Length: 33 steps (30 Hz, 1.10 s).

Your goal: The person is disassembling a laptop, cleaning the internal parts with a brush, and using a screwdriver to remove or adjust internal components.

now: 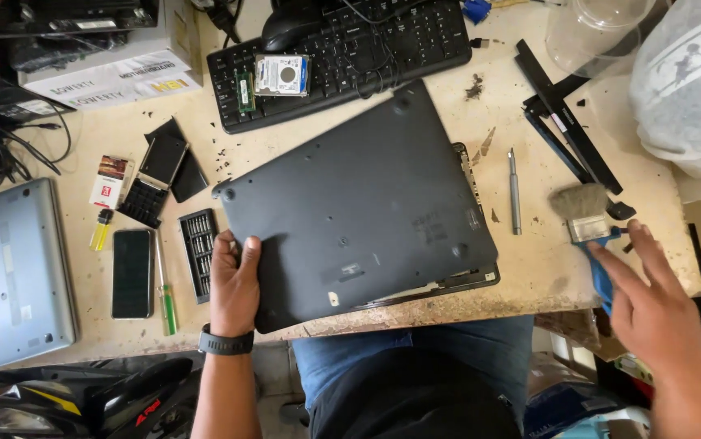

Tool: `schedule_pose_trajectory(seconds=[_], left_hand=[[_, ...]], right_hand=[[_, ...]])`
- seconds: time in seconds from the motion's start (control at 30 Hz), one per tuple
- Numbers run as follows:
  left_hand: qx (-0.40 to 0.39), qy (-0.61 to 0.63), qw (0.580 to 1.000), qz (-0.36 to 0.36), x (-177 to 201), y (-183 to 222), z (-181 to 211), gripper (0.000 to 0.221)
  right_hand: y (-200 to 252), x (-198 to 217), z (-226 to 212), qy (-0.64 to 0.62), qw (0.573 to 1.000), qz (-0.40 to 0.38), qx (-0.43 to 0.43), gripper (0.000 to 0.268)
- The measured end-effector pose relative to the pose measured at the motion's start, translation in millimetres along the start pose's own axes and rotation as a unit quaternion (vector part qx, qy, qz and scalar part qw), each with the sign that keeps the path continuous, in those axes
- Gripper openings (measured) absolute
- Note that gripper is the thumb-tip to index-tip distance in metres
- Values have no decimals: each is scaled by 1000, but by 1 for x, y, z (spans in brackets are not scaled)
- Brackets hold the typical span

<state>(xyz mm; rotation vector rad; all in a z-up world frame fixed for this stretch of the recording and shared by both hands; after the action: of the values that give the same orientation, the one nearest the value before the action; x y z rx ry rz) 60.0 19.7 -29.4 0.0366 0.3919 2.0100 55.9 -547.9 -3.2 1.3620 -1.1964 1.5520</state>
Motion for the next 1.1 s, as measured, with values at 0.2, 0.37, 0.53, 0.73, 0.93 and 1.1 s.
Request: schedule_pose_trajectory(seconds=[0.2,0.37,0.53,0.73,0.93,1.1], left_hand=[[-45,-93,994,-38,-35,6,-12,15],[-61,-118,989,-58,-61,17,-3,49],[-107,-196,975,-14,-61,23,1,57],[-154,-378,910,71,-54,26,8,57],[-239,-400,883,53,-51,22,1,57],[-251,-385,888,21,-56,20,-1,55]], right_hand=[[-45,13,-73,-299,946,17,-120,75],[-59,-13,-103,-287,949,47,-124,60],[-64,-13,-115,-237,962,77,-113,53],[-58,-26,-119,-175,976,104,-83,51],[-65,-17,-127,-120,982,129,-67,49],[-66,-13,-131,-102,984,133,-59,48]])
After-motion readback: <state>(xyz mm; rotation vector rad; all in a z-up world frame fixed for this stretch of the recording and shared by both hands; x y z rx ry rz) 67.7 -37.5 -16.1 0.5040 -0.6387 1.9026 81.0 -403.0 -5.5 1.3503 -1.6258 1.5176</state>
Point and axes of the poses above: each hand's wrist, its own y-axis away from the middle knuckle, its own x-axis out of the back of the hand, z = x × y, the point moved 8 cm from there along -y, towards the middle knuckle, and after that the axes turned 8 degrees about y, right-handed, at the moved point
